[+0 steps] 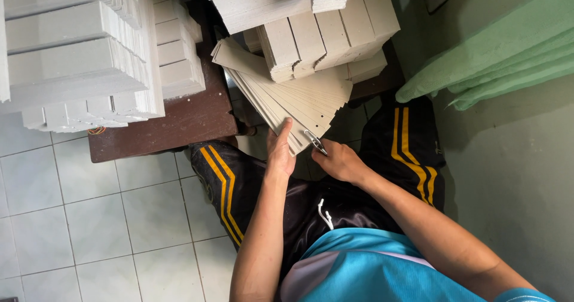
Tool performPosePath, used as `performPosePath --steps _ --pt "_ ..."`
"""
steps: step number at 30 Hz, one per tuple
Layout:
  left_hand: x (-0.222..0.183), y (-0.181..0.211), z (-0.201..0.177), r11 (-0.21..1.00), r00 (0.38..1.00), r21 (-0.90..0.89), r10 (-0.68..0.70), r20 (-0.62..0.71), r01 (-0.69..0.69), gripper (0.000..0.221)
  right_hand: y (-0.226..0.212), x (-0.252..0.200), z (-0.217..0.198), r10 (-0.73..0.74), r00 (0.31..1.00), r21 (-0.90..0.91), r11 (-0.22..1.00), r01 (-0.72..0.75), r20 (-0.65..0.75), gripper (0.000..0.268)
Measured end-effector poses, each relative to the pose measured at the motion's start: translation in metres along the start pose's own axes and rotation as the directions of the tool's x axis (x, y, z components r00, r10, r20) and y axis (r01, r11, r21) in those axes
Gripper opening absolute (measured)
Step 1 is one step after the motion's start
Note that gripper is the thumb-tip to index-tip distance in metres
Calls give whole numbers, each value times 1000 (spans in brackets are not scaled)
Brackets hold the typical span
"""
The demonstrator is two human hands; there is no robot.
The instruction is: Using a manual hole puncher to create holes in the corners of stacked cardboard sheets.
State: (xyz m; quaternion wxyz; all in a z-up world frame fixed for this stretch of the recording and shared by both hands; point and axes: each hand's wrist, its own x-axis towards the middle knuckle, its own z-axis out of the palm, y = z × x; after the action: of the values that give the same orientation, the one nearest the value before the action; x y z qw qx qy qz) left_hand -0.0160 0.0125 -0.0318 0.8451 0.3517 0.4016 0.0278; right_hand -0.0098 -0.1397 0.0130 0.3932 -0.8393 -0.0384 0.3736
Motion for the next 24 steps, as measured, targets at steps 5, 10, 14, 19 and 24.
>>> performPosePath --steps 5,10,14,19,24 --pt "8 -4 -3 1000 1000 -6 -17 5 17 55 3 4 5 9 1000 90 996 -9 0 29" --pt "26 -19 -11 999 999 -18 -31 24 31 58 14 11 10 10 1000 96 995 -8 -24 24" --pt "17 -10 -7 996 997 -51 -70 31 71 57 16 13 8 19 999 65 998 -17 -39 22" --pt "23 -12 -9 997 997 -43 -69 31 71 57 14 13 2 21 998 38 999 -19 -54 19" --pt "0 6 12 997 998 -10 -70 4 71 65 27 23 -2 -15 999 -89 996 10 -52 30"
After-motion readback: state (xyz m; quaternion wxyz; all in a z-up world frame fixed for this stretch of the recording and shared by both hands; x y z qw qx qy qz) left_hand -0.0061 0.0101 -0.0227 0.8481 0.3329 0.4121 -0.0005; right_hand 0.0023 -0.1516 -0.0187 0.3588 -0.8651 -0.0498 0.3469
